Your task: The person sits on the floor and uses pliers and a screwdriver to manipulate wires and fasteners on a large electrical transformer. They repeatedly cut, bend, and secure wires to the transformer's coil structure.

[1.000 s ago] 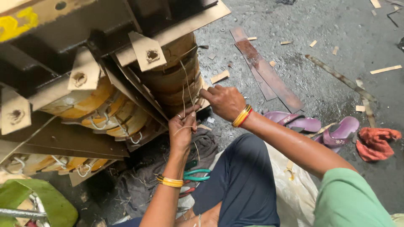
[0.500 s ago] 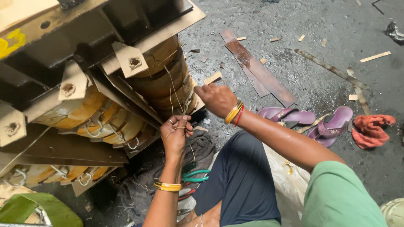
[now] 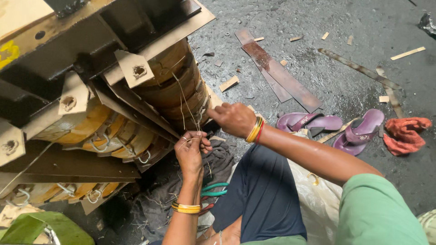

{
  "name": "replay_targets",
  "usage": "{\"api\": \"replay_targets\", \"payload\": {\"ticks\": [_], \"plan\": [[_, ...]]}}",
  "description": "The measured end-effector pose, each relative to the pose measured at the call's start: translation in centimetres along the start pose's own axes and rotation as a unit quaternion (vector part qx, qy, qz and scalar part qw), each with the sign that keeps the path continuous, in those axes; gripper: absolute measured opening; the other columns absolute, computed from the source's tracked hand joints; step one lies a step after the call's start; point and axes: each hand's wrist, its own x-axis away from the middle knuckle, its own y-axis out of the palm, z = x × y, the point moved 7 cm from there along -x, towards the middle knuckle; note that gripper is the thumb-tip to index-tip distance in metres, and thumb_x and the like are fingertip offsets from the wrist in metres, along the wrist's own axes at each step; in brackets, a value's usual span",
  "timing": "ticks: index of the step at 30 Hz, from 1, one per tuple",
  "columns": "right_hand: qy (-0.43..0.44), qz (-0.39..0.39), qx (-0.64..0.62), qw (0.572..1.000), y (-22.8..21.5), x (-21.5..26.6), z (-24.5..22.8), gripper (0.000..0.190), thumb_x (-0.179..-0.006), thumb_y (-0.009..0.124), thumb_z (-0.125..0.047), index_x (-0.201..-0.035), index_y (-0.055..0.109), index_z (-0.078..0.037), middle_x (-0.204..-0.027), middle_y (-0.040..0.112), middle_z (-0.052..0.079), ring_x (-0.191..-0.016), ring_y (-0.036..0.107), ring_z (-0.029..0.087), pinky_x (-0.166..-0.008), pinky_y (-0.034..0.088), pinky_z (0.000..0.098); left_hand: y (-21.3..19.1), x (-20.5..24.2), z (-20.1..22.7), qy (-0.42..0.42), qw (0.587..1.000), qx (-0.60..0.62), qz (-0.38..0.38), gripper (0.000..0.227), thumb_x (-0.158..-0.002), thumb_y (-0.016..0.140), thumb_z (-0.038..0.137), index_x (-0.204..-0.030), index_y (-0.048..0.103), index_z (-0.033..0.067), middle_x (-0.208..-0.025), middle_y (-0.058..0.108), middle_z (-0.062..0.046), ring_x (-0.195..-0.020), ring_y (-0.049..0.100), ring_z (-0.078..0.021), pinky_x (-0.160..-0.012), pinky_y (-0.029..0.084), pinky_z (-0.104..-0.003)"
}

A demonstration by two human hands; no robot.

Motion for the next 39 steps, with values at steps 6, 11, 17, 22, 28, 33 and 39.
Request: {"api": "replay_targets", "payload": {"ticks": [6, 11, 17, 22, 28, 33, 39], "plan": [[-0.022, 0.016, -0.008, 1.000, -0.5, 0.4, -0.3, 0.027, -0.078, 0.063, -0.011, -0.105, 0.062, -0.009, -0.076, 0.065, 0.006, -0.070, 0.069, 0.025, -0.050, 0.054, 0.0382, -0.8, 0.1, -0.5, -0.017, 1.000, -0.022, 0.008, 0.017, -0.098, 0.062, 0.011, -0.090, 0.069, -0.0022, -0.067, 0.067, -0.007, -0.053, 0.062, -0.0127, -0.050, 0.044, -0.023], [-0.085, -0.019, -0.009, 0.996, -0.2, 1.7, -3.2, 0.014, -0.079, 0.064, -0.012, -0.091, 0.057, -0.009, -0.074, 0.063, 0.006, -0.071, 0.068, 0.024, -0.051, 0.053, 0.0376, -2.5, 2.8, -2.6, 0.001, 1.000, 0.000, 0.019, 0.017, -0.099, 0.063, 0.011, -0.091, 0.069, -0.0023, -0.068, 0.067, -0.007, -0.055, 0.061, -0.0125, -0.052, 0.045, -0.023], [-0.058, 0.095, -0.103, 0.988, -3.6, 4.2, -1.4, 0.010, -0.082, 0.066, -0.003, -0.088, 0.059, -0.006, -0.074, 0.061, 0.008, -0.069, 0.065, 0.026, -0.058, 0.052, 0.0383, -5.2, 3.5, -1.9, -0.038, 0.995, 0.011, 0.087, 0.020, -0.102, 0.061, 0.015, -0.104, 0.070, -0.0023, -0.081, 0.072, -0.010, -0.060, 0.060, -0.0112, -0.055, 0.045, -0.023], [0.016, 0.122, -0.154, 0.980, -3.9, 7.0, -1.8, 0.009, -0.087, 0.070, -0.003, -0.094, 0.064, 0.000, -0.077, 0.065, 0.013, -0.069, 0.067, 0.030, -0.060, 0.052, 0.0397, -1.7, -4.2, 2.0, -0.066, 0.997, 0.033, -0.039, 0.031, -0.100, 0.049, 0.021, -0.110, 0.067, -0.0015, -0.100, 0.079, -0.011, -0.075, 0.074, -0.0173, -0.066, 0.058, -0.029], [0.130, 0.125, -0.183, 0.966, -2.2, 11.1, 0.0, 0.008, -0.091, 0.067, -0.002, -0.098, 0.065, 0.000, -0.080, 0.067, 0.015, -0.070, 0.068, 0.032, -0.062, 0.052, 0.0403, 1.6, -6.4, 2.2, -0.073, 0.994, 0.004, -0.077, 0.027, -0.101, 0.064, 0.017, -0.091, 0.074, -0.0056, -0.071, 0.065, -0.007, -0.061, 0.060, -0.0157, -0.058, 0.050, -0.029], [0.280, 0.095, -0.234, 0.926, -0.2, 13.1, 3.3, 0.007, -0.097, 0.065, -0.008, -0.094, 0.064, -0.002, -0.069, 0.065, 0.013, -0.059, 0.066, 0.028, -0.056, 0.049, 0.0385, -4.3, 2.4, -2.6, -0.118, 0.982, -0.125, -0.080, 0.025, -0.096, 0.063, 0.016, -0.086, 0.074, -0.0037, -0.061, 0.065, -0.005, -0.055, 0.061, -0.0118, -0.054, 0.049, -0.026], [0.255, -0.005, -0.259, 0.932, 3.6, 9.7, 1.9, 0.011, -0.101, 0.064, -0.011, -0.093, 0.062, -0.004, -0.070, 0.067, 0.012, -0.064, 0.068, 0.030, -0.060, 0.050, 0.0399, -9.9, 6.0, -5.2, -0.046, 0.973, -0.223, -0.026, 0.036, -0.082, 0.077, 0.012, -0.115, 0.072, -0.0025, -0.104, 0.077, -0.013, -0.088, 0.073, -0.0154, -0.078, 0.059, -0.027]]}}
